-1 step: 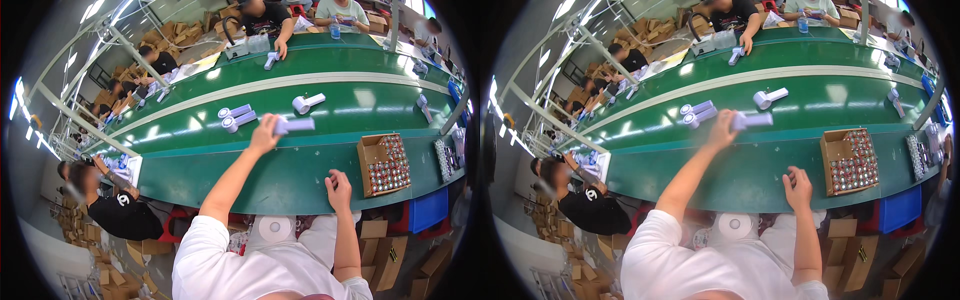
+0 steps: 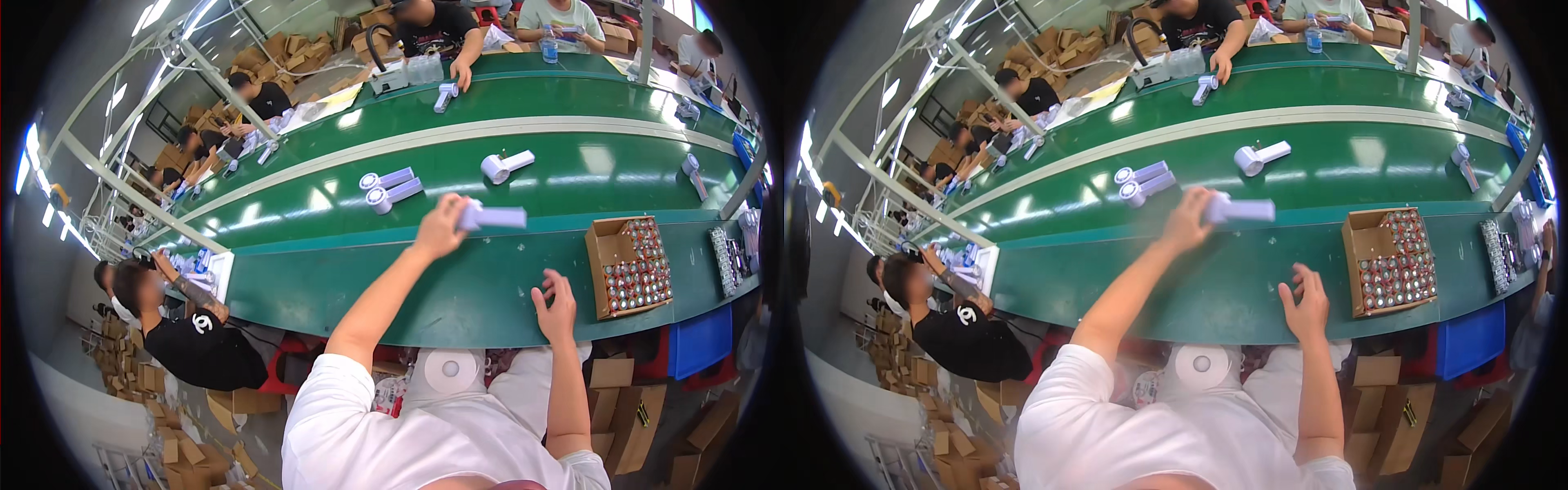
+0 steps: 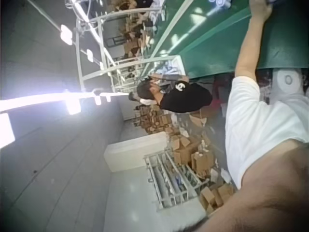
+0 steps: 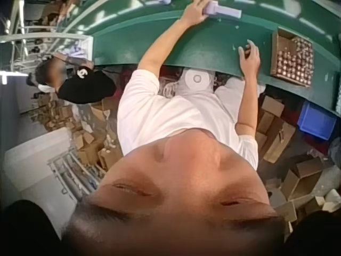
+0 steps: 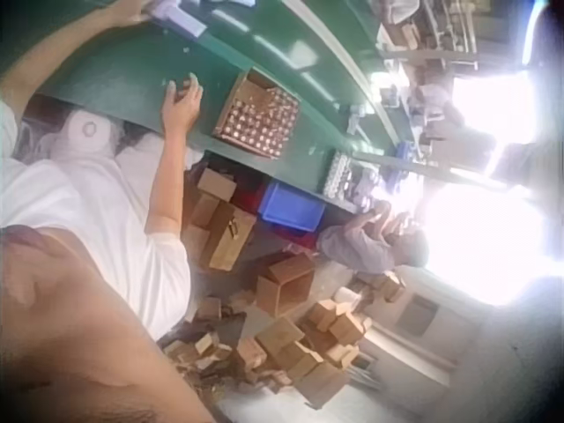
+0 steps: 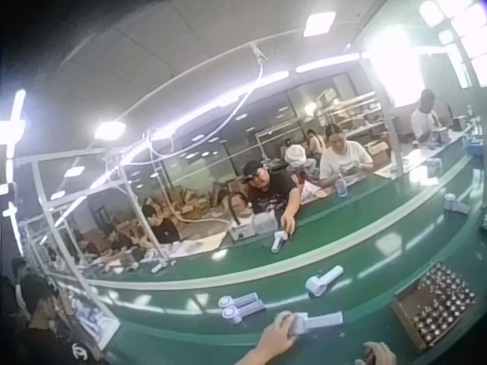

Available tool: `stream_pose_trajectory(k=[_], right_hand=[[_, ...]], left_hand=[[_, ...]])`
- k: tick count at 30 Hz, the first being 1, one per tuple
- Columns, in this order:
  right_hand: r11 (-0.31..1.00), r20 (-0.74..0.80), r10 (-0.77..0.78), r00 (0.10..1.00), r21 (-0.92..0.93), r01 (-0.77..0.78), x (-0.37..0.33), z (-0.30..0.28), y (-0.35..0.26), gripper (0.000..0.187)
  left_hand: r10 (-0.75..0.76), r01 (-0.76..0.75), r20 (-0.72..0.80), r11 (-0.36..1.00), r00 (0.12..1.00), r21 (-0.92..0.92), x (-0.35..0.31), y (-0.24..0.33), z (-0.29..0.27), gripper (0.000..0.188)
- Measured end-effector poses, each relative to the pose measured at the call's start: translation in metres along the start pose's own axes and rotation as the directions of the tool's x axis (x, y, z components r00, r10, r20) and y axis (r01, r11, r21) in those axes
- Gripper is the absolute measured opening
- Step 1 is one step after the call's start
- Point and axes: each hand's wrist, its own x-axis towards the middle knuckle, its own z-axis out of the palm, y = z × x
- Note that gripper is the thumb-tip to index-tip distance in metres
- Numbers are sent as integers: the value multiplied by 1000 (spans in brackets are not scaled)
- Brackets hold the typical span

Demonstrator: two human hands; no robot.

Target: Assembling small plastic parts into units on a production line.

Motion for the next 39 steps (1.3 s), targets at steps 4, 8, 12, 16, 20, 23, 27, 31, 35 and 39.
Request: stream_pose_trajectory(k=[4, 8, 12, 16, 20, 23, 27, 31, 35, 39], right_hand=[[996, -111, -86, 990, -3, 87, -4, 7, -14, 42], [951, 159, -198, 967, -207, 229, -7, 10, 8, 36], [936, -88, -198, 976, -312, 161, -10, 11, 9, 29], [944, -147, -159, 976, -313, 107, -9, 17, 1, 27], [962, -110, -108, 988, -264, 75, -6, 16, 1, 28], [966, -104, -34, 994, -258, 6, -8, 5, 6, 29], [978, -90, -38, 995, -209, 18, -3, 7, 1, 27], [977, -97, -16, 995, -212, -5, -4, 7, 4, 26], [970, -168, -88, 982, -237, 47, -4, 13, 22, 29], [968, -226, -88, 970, -251, 29, -5, 14, 26, 33]], left_hand=[[227, -209, 164, 970, 960, -121, -42, 53, 0, 64], [403, -355, 161, 897, 901, -263, -44, 55, 1, 74], [276, -276, 161, 961, 947, -26, -9, 13, -18, 84], [-232, 192, 34, 873, 972, 448, 15, -87, -26, 90], [-593, 447, 56, 663, 803, 600, 30, -148, -45, 102], [-833, 675, 203, 539, 514, 504, 59, -120, -34, 94], [-815, 613, 172, 538, 553, 579, 62, -129, -20, 85], [-710, 499, 141, 607, 689, 618, 54, -117, -16, 73], [-554, 484, 112, 795, 825, 365, 29, -89, -29, 71], [-281, 197, 156, 891, 947, 408, -26, -49, -66, 72]])
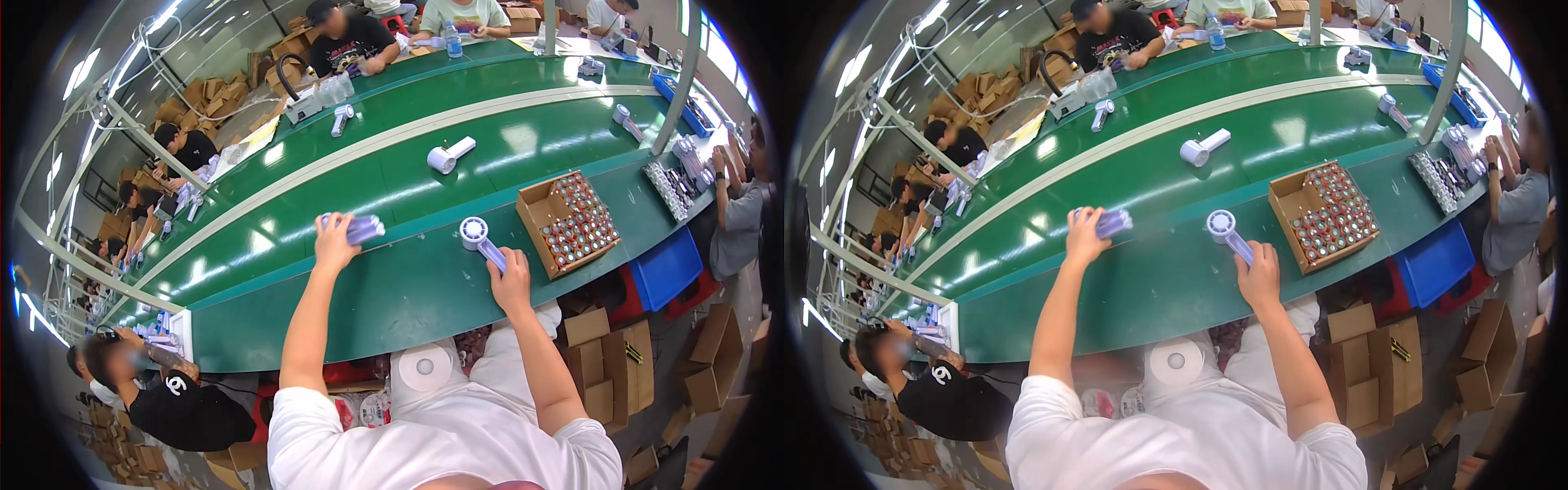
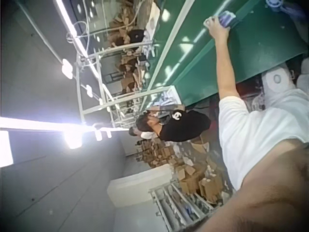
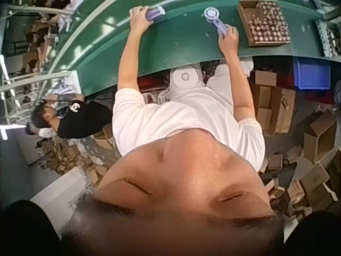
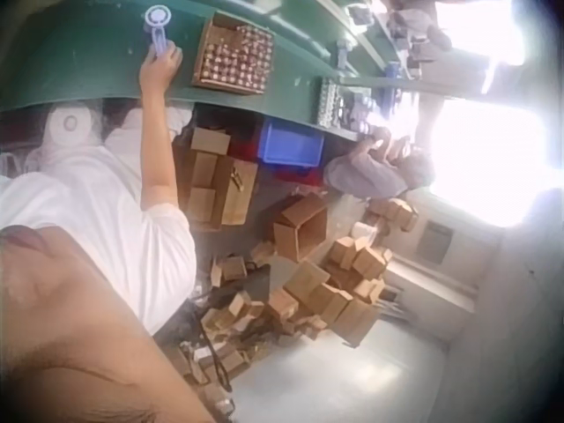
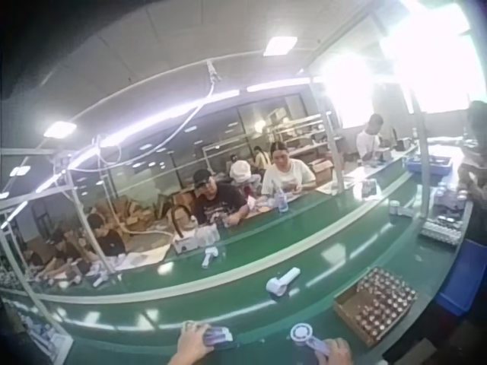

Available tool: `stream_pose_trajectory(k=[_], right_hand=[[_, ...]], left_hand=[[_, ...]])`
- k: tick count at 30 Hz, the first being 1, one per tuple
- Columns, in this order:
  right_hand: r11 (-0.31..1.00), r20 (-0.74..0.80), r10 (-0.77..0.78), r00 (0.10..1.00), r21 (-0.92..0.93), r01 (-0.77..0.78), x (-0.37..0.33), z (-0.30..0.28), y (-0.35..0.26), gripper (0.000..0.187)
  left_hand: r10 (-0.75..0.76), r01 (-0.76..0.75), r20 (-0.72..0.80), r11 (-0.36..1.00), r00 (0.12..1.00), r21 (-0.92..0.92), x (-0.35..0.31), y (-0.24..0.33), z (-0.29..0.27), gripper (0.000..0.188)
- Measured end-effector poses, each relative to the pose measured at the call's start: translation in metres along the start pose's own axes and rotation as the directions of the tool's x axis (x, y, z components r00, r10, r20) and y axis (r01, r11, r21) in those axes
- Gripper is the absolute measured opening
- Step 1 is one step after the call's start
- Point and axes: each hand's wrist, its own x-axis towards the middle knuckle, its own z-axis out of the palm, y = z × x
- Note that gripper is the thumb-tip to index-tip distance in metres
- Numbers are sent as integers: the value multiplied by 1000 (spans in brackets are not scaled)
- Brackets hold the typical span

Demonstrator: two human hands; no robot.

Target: Assembling small plastic parts into units on a production line.

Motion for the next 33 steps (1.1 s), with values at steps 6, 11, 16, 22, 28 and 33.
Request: stream_pose_trajectory(k=[6, 11, 16, 22, 28, 33], right_hand=[[998, 69, -51, 996, -31, 53, 0, -2, -10, 29], [998, 114, -58, 992, 23, 56, -12, 28, -56, 31], [979, 197, -155, 968, -98, 177, -28, 70, -98, 32], [970, 304, -119, 945, -168, 176, -45, 50, -93, 40], [987, -90, -111, 990, -128, 99, 8, -42, -46, 27], [882, -182, -154, 971, -468, 52, 80, -93, 21, 20]], left_hand=[[-268, 261, 80, 961, 960, 87, -90, -56, -51, 73], [-433, 421, 16, 883, 901, 210, -160, -143, -59, 71], [-392, 356, 231, 916, 890, 184, -186, -184, -49, 74], [-321, 193, 247, 881, 914, 431, -205, -156, -65, 101], [-304, 305, -34, 931, 952, 200, -227, -102, -104, 100], [219, -291, -353, 942, 910, -167, -237, 8, -91, 55]])
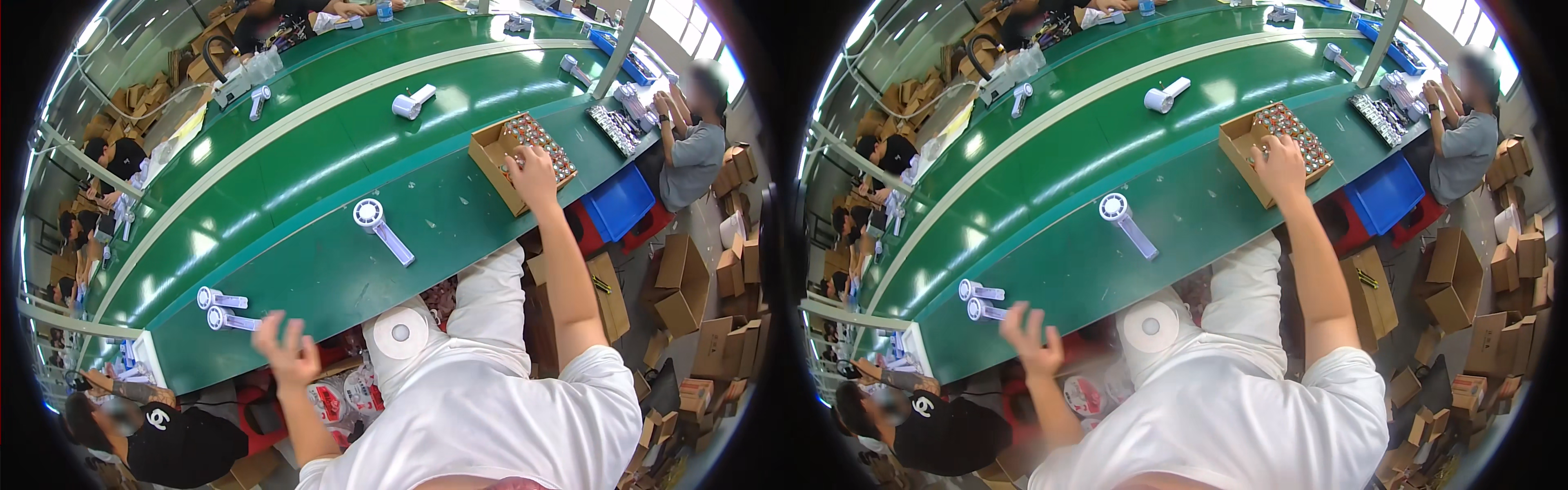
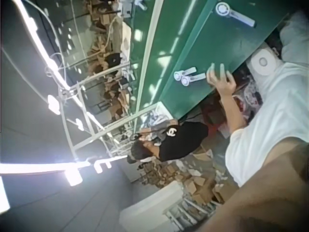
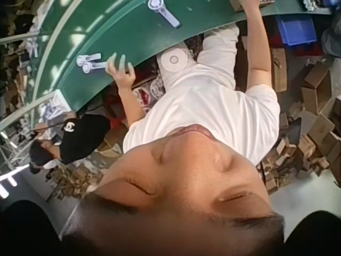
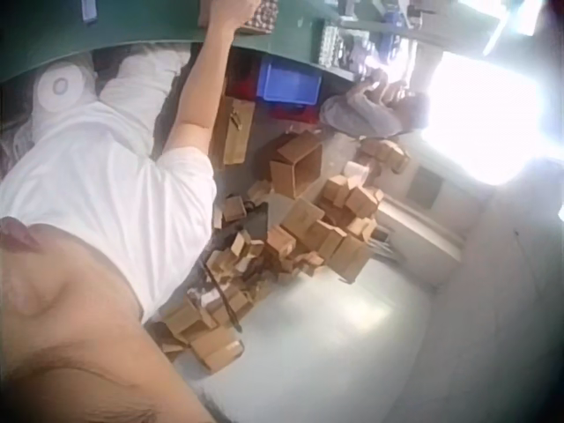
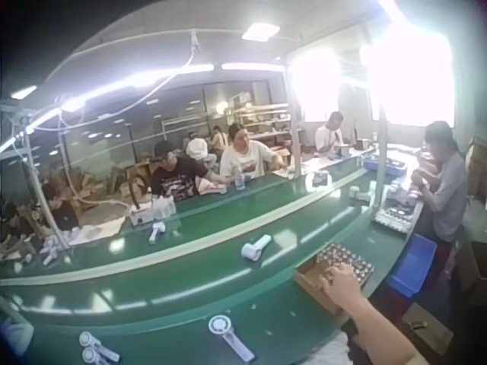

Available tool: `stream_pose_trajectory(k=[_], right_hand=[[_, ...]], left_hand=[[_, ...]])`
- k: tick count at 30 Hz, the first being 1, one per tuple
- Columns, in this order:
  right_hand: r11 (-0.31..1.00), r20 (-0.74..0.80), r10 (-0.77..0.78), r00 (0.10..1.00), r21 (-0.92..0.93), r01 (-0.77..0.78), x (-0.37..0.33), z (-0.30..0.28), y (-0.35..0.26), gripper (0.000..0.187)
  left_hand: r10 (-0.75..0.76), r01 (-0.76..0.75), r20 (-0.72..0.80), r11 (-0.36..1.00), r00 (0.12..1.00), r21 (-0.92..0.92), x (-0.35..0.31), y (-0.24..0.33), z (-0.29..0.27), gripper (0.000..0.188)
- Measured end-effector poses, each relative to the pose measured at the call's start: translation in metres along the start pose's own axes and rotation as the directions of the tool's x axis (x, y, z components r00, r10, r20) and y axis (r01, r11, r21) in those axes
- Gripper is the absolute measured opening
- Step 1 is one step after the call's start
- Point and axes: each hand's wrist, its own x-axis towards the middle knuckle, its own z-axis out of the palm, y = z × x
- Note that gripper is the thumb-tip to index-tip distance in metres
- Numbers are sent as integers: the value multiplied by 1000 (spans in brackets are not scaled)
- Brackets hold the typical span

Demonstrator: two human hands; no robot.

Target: Assembling small plastic parts into units on a production line.

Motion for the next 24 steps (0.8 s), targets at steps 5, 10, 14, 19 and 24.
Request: stream_pose_trajectory(k=[5, 10, 14, 19, 24], right_hand=[[998, 292, -62, 954, 25, 57, 31, 17, 27, 17], [957, -40, 50, 998, 289, -36, 48, -19, 3, 16], [885, -39, 224, 974, 426, -186, 59, -56, -17, 21], [878, 24, 56, 998, 475, -60, 33, -64, -45, 22], [828, 450, 123, 885, 445, -341, -17, -28, -73, 21]], left_hand=[[260, -64, 283, 830, 923, -554, 3, 87, 65, 25], [124, 180, 595, 888, 794, -424, -51, 123, 123, 39], [-74, 137, 653, 989, 754, -47, -70, 134, 138, 54], [-7, -11, 678, 1000, 735, 22, -74, 144, 146, 66], [99, 206, 867, 952, 488, -225, -31, 127, 118, 82]])
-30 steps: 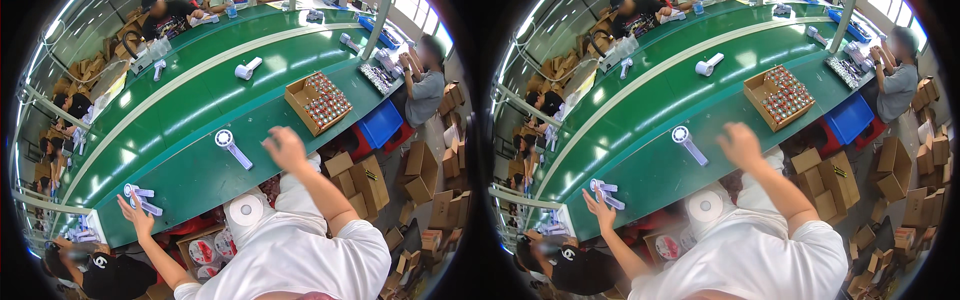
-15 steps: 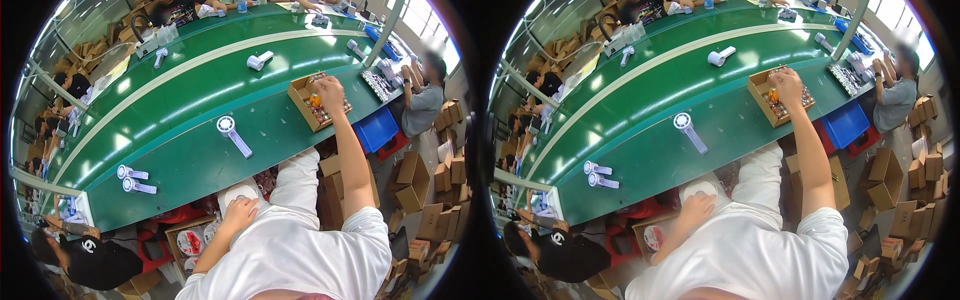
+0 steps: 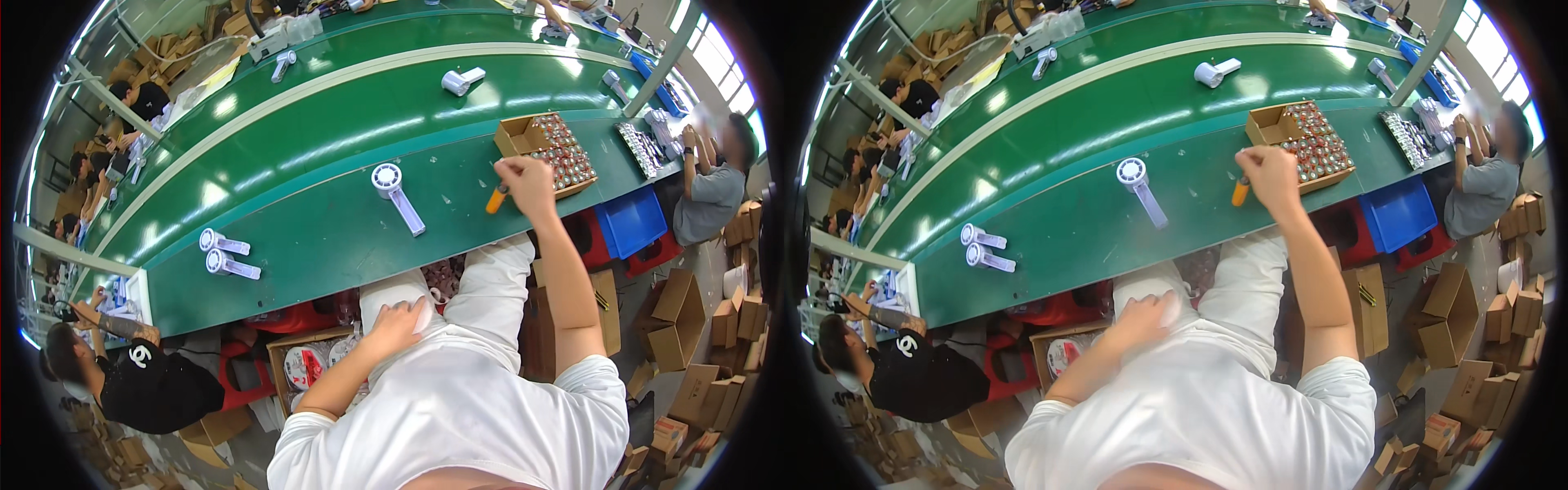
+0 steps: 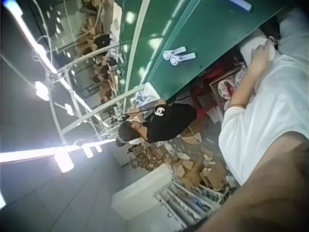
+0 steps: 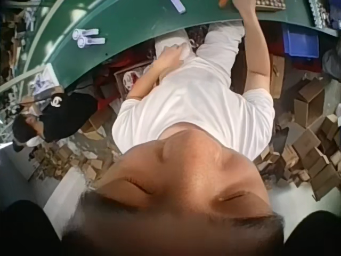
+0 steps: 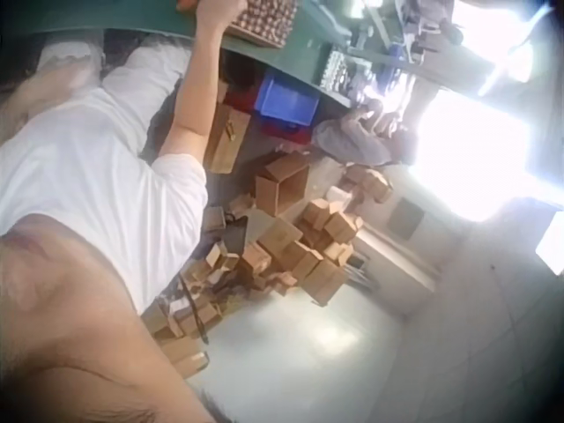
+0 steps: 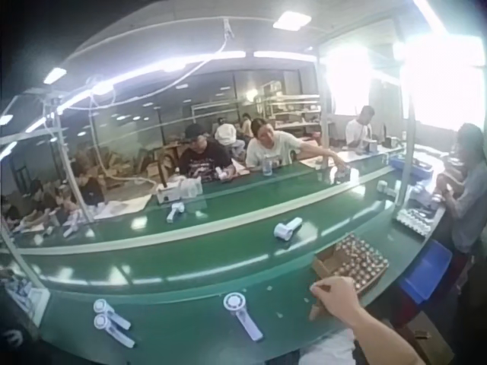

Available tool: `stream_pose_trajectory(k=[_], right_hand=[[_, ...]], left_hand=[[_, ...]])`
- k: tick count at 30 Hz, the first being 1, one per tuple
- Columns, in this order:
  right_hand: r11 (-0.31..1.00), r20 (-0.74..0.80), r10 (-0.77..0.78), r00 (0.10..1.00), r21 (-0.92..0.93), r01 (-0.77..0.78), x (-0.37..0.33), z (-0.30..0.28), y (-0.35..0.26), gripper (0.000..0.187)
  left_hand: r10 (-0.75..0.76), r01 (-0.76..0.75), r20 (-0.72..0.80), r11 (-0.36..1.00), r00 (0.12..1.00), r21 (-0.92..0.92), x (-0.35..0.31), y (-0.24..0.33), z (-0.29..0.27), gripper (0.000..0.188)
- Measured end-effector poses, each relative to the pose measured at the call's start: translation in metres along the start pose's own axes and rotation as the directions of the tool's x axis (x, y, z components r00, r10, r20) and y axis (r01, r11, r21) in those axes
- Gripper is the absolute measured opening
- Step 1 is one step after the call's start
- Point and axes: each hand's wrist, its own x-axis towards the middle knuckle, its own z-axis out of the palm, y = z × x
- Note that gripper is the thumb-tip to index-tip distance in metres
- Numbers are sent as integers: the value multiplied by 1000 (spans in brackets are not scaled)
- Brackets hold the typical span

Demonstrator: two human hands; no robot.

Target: Assembling small plastic parts into units on a production line.

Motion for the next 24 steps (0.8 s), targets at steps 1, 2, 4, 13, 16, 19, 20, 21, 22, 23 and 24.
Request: stream_pose_trajectory(k=[1, 2, 4, 13, 16, 19, 20, 21, 22, 23, 24], right_hand=[[1000, 22, 3, 1000, 18, -3, -8, 14, 4, 21], [999, 35, -17, 999, 45, 15, -14, 30, 14, 21], [987, 101, 20, 995, 157, -36, -28, 52, 11, 21], [923, 359, -322, 876, -87, 375, -70, 66, 5, 45], [828, 318, -451, 834, -200, 524, -68, 64, 20, 50], [854, 409, -382, 828, -185, 486, -63, 62, 28, 46], [863, 450, -332, 829, -209, 459, -62, 61, 28, 42], [862, 452, -338, 825, -203, 464, -63, 62, 27, 42], [942, 417, -217, 883, -147, 300, -65, 62, 25, 36], [988, 390, -85, 917, -83, 127, -67, 62, 23, 30], [988, 394, -90, 915, -78, 131, -70, 62, 18, 30]], left_hand=[[-9, 9, 2, 1000, 1000, -5, -5, 5, -20, 82], [84, -87, -23, 982, 996, -165, -11, 12, -41, 87], [152, -164, -62, 932, 986, -325, -23, 18, -70, 92], [-192, -531, -545, 124, 816, -838, -31, -3, -72, 97], [-271, -580, -613, 199, 742, -790, -34, -5, -69, 96], [-324, -561, -650, 332, 688, -759, -32, 10, -77, 98], [-328, -559, -650, 333, 686, -759, -31, 15, -79, 98], [-341, -578, -684, 368, 645, -728, -29, 19, -81, 99], [-351, -594, -717, 404, 602, -696, -27, 22, -82, 99], [-356, -593, -719, 408, 597, -694, -25, 21, -81, 99], [-293, -585, -791, 545, 537, -600, -21, 18, -81, 98]])
